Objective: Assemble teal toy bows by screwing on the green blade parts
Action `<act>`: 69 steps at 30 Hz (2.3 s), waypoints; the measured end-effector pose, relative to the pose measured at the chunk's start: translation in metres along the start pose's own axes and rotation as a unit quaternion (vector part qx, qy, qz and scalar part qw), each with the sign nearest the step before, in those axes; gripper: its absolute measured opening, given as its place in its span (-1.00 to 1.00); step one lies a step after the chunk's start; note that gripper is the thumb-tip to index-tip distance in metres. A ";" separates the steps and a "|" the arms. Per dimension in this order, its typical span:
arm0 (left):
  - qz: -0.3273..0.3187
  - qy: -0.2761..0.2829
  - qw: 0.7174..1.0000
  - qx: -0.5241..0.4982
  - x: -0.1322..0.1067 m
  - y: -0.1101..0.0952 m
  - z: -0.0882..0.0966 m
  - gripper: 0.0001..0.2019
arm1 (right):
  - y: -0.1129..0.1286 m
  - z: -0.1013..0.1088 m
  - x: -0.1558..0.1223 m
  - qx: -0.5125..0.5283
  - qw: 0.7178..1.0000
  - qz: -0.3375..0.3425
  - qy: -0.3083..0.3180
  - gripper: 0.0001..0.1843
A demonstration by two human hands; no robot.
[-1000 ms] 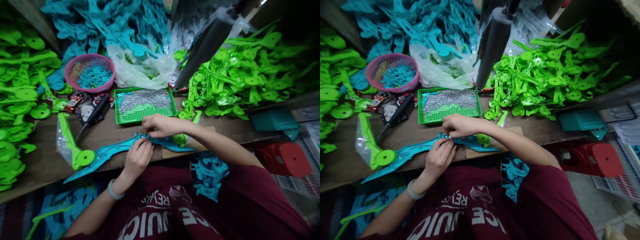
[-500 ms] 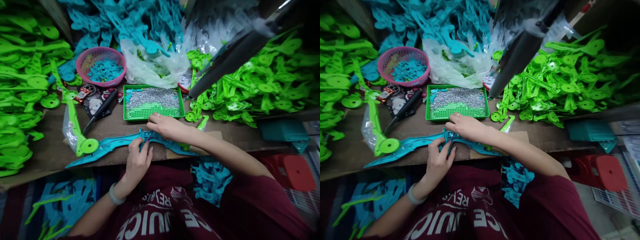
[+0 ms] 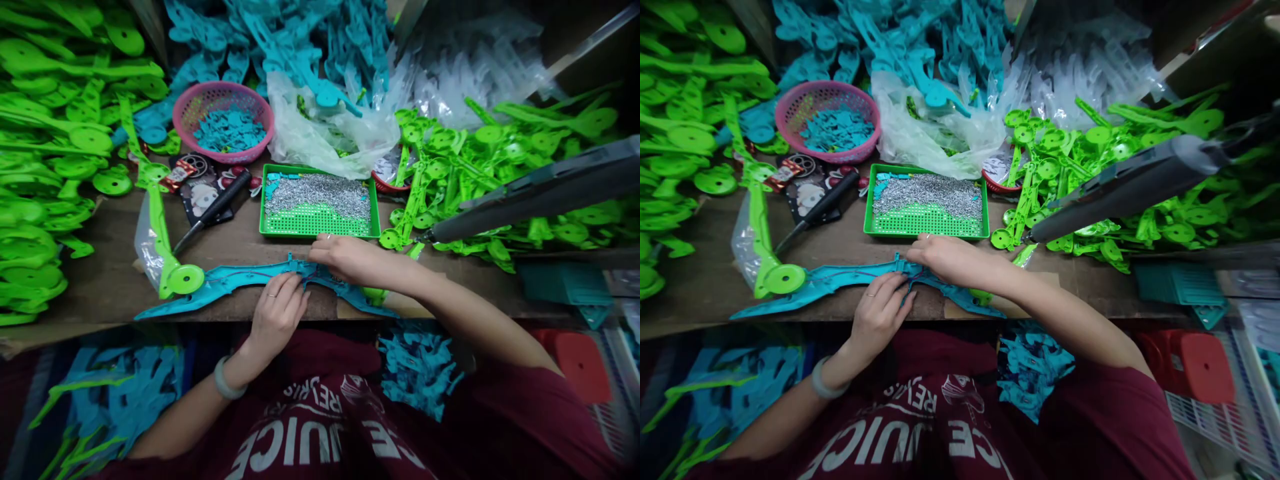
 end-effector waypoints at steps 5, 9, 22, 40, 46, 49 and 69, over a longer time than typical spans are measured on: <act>0.000 0.022 0.999 -0.032 0.005 0.004 0.001 -0.94 | 0.014 -0.011 0.007 -0.169 0.984 -0.027 -0.042 -0.71; 0.021 0.021 0.998 -0.063 0.005 0.007 0.002 -0.92 | 0.016 -0.017 0.006 -0.217 0.973 0.023 -0.080 -0.67; 0.039 0.004 0.999 -0.015 0.006 0.003 -0.001 -0.85 | 0.006 -0.051 -0.007 0.100 0.957 -0.152 -0.228 -0.87; 0.027 0.038 0.999 0.012 0.000 0.003 -0.007 -0.72 | 0.002 -0.049 -0.006 0.177 0.941 -0.178 -0.226 -0.88; 0.043 0.045 0.998 0.012 -0.001 0.003 -0.007 -0.68 | 0.006 -0.048 -0.004 0.149 0.941 -0.191 -0.235 -0.86; 0.045 0.041 0.998 0.014 0.002 0.003 -0.005 -0.70 | 0.009 -0.048 -0.005 0.092 0.959 -0.188 -0.189 -0.83; -0.019 0.072 0.996 0.043 0.022 0.003 0.005 -0.77 | 0.002 -0.041 -0.064 0.065 0.971 -0.214 -0.088 -0.82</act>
Point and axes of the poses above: each hand's wrist, its own x-axis towards the middle knuckle, its own z-axis out of the back of the hand, y = z × x, the point moved 4 cm from there along x, towards the middle knuckle, and after that the axes turned 13 degrees about -x, right-handed, at the moved point
